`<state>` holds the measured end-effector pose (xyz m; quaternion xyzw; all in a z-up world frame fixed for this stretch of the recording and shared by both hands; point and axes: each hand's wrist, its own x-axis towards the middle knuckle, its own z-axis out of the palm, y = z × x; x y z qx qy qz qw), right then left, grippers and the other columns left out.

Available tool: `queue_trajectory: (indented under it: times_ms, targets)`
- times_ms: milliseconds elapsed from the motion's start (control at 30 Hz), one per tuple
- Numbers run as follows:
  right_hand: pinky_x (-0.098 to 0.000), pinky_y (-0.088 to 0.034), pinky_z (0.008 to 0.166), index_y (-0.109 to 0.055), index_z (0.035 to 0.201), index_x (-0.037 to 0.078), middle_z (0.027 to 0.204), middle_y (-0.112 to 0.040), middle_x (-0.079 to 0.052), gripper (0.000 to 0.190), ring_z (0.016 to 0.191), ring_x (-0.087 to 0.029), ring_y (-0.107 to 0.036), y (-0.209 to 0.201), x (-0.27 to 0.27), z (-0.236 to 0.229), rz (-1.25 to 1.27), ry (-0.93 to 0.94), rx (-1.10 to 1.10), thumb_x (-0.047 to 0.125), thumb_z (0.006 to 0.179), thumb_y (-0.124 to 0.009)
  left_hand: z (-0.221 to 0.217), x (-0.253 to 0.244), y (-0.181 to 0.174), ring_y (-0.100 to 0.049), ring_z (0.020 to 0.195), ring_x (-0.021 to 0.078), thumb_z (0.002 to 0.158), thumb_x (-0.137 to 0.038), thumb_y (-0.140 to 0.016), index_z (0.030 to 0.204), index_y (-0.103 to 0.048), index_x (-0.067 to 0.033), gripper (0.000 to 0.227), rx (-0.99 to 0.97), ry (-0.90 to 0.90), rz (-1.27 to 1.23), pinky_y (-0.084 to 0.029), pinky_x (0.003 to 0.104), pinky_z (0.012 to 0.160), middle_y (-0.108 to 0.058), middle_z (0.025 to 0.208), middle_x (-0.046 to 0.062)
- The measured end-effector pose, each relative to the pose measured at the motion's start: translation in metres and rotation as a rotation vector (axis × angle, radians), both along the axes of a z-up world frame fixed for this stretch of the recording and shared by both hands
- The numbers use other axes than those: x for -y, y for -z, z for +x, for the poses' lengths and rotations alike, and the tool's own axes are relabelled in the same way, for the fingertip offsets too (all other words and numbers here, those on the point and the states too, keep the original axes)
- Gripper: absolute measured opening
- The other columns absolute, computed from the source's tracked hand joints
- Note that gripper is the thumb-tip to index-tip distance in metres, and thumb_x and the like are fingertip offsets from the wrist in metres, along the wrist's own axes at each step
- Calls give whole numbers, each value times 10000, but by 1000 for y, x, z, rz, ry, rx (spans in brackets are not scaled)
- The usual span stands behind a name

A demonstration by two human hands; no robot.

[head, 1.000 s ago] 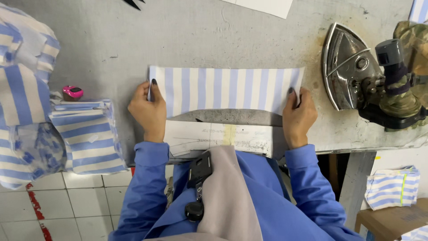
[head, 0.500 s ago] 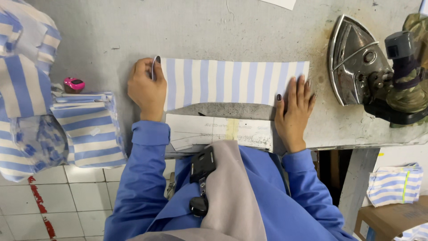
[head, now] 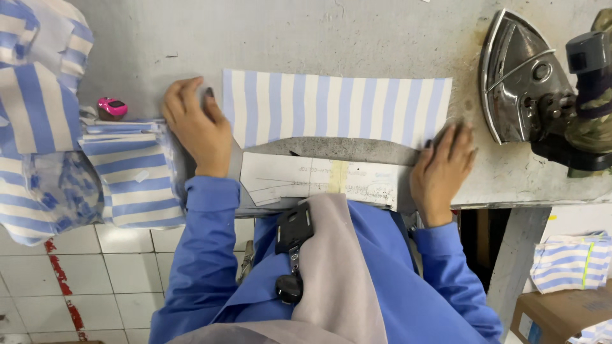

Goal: The person aligns a paper pattern on a piece of blue and white striped fabric, marks the fabric with a pen, and irons it with a steam iron. The person repeats this process with another piece of fabric.

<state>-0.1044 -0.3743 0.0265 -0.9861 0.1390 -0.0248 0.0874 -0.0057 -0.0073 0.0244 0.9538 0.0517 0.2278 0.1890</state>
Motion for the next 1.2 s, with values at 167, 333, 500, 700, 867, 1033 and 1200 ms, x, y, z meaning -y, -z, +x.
queue_trajectory:
  times_ms: [167, 333, 500, 700, 867, 1033, 1200]
  targets:
    - [-434, -443, 799, -641, 1104, 79, 977, -560, -90, 409, 922, -331, -571, -14, 32, -31, 38, 64, -161, 335, 794, -717, -60, -4, -26, -614, 757, 292, 819, -69, -669, 970, -617, -44, 162, -318, -61, -179, -494, 349, 651, -586, 846, 103]
    - [-472, -493, 730, -549, 1154, 55, 814, -623, -75, 736, 802, -345, -652, -36, 26, -33, 198, 188, -498, 382, 576, -868, -99, 15, -35, -676, 700, 313, 699, -107, -772, 1002, -655, -15, 338, -744, -110, -521, -538, 338, 596, -663, 785, 159]
    - [-427, -484, 655, -674, 885, -13, 750, -669, -194, 434, 801, -395, -658, -64, 7, -15, 321, 227, -692, 340, 680, -823, -95, -5, -24, -651, 595, 188, 734, -180, -760, 825, -667, -89, 159, -815, -93, -601, -488, 277, 505, -647, 655, 51]
    - [-234, -436, 535, -493, 1079, 61, 795, -540, -27, 155, 604, -92, -514, -33, 21, 37, 1083, 75, 165, 117, 980, -600, -31, 20, -27, -514, 662, 71, 842, -225, -707, 847, -611, -67, 185, -237, -18, -951, -408, 211, 587, -586, 716, 13]
    - [-278, -365, 701, -534, 1131, -14, 930, -488, -76, 282, 816, -143, -432, -1, 8, 54, 753, -97, 356, 221, 988, -595, -8, 33, -7, -493, 648, 130, 820, 62, -596, 1085, -444, -115, 353, 19, 31, -683, -445, 308, 730, -512, 680, 6]
    - [-295, -406, 905, -417, 1190, -1, 1101, -500, -120, 301, 1019, -175, -483, 11, 4, 45, 933, -136, 406, 201, 1000, -534, -15, 33, 4, -493, 670, 166, 822, 75, -580, 1053, -404, -88, 333, 54, 69, -549, -349, 361, 886, -489, 698, 17]
    - [-361, -165, 970, -394, 1170, 28, 1052, -510, -65, 294, 970, -156, -457, 14, 9, 42, 742, -129, 336, 224, 988, -516, -15, 33, 5, -467, 681, 191, 804, 68, -580, 905, -383, -74, 263, 54, 45, -555, -360, 351, 822, -453, 773, 49]
